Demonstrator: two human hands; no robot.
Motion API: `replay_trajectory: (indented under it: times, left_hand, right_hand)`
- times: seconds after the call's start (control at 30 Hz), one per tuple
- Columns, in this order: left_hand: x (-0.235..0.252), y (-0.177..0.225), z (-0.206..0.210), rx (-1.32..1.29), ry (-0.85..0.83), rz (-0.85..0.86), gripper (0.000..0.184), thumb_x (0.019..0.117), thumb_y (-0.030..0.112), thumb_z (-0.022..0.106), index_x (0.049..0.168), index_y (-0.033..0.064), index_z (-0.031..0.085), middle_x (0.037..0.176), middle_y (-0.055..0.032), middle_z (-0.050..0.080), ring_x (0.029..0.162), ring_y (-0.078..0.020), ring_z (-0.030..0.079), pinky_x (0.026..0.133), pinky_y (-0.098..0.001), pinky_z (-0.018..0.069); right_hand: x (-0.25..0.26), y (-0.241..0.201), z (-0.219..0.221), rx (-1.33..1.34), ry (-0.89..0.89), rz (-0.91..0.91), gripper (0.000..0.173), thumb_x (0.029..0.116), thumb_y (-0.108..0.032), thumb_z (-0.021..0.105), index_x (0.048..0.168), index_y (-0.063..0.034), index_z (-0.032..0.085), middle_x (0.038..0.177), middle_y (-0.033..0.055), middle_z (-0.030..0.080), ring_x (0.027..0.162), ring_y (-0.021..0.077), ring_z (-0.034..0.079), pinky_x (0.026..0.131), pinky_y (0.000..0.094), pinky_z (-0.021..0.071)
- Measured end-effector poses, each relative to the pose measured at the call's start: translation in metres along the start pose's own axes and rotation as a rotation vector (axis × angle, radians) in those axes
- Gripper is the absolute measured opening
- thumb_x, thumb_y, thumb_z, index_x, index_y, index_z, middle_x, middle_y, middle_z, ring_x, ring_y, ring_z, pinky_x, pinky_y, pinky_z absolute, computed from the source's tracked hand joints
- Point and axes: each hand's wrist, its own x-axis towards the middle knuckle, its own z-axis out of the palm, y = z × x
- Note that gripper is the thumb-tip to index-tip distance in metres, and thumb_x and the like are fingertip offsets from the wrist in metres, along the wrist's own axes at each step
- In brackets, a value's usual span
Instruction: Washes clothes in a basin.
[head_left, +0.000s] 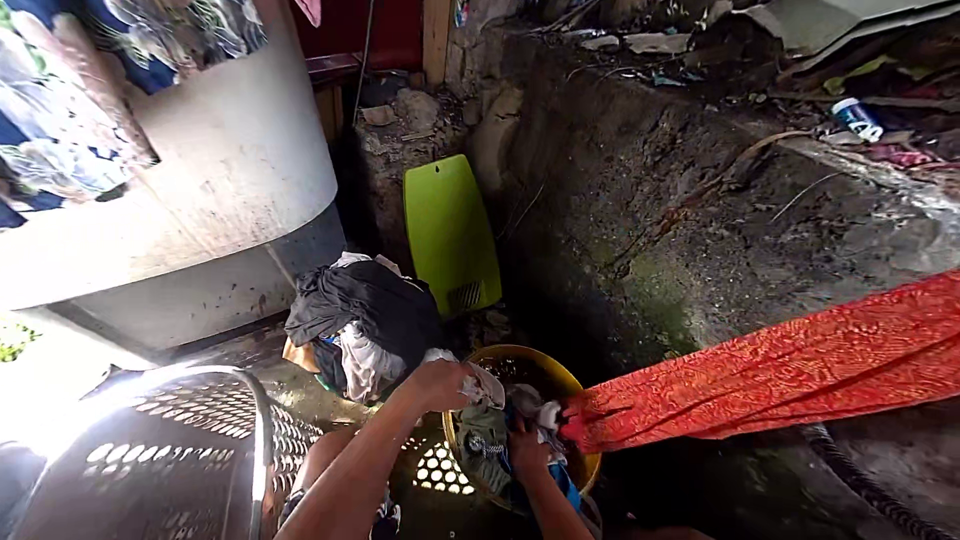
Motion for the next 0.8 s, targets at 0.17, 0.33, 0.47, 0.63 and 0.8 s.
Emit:
replay_trajectory:
  times: [0.17,0.33,0.47,0.63,0.8]
  left_hand:
    - [-0.005,-0.003,-0.004,-0.033,-0.041,0.0,0.052,0.1029,0.025,0.063,0.149,0.0056,0.051,0.14,-0.0238,0.061,0.131,-0.04,0.057,0.112,-0.0587,0.0411]
    - [-0.002,-0.003,-0.008,-0.001,-0.072,-0.055,0.048,0.1033,0.022,0.062,0.149,0.01,0.053,0.144,-0.0206,0.059,0.132,-0.0389,0.057,0.11,-0.0588,0.0434]
    - [0.018,0.0,0.004,0.113,-0.12,-0.226,0.042,0.0999,0.019,0.065,0.14,0.0055,0.059,0.163,-0.0214,0.034,0.134,-0.0444,0.053,0.103,-0.0607,0.0491]
    - [0.028,0.008,0.018,0.174,-0.162,-0.256,0.036,0.0958,0.0,0.061,0.132,-0.0028,0.062,0.138,-0.0275,0.057,0.13,-0.0456,0.054,0.101,-0.0631,0.0475]
    - [0.024,0.027,0.019,-0.406,0.17,0.488,0.014,0.0897,0.001,0.067,0.101,-0.0058,0.072,0.098,-0.0187,0.071,0.087,-0.0263,0.068,0.08,-0.0421,0.0547]
  right_hand:
    - [0.025,-0.01,0.01,0.14,-0.064,0.066,0.052,0.1046,-0.01,0.05,0.153,0.0074,0.039,0.162,0.0282,0.032,0.153,0.0441,0.025,0.123,0.0607,0.019]
    - [0.019,-0.016,0.007,0.226,-0.174,0.087,0.051,0.1105,-0.022,0.042,0.151,0.0093,0.04,0.159,0.0289,0.037,0.151,0.0419,0.032,0.124,0.0541,0.0248]
    - [0.002,-0.011,0.026,0.359,0.047,0.035,0.042,0.1089,-0.013,0.041,0.141,0.0122,0.052,0.148,0.0293,0.052,0.142,0.039,0.047,0.119,0.0475,0.0353]
    - [-0.049,-0.005,-0.003,0.379,-0.027,0.048,0.042,0.1102,-0.011,0.037,0.143,0.0122,0.048,0.148,0.0283,0.051,0.141,0.0353,0.049,0.119,0.0461,0.0362]
    - [0.002,0.016,0.003,0.348,-0.13,0.11,0.041,0.1074,-0.017,0.051,0.137,0.0113,0.056,0.142,0.0306,0.056,0.138,0.0419,0.05,0.116,0.0545,0.036]
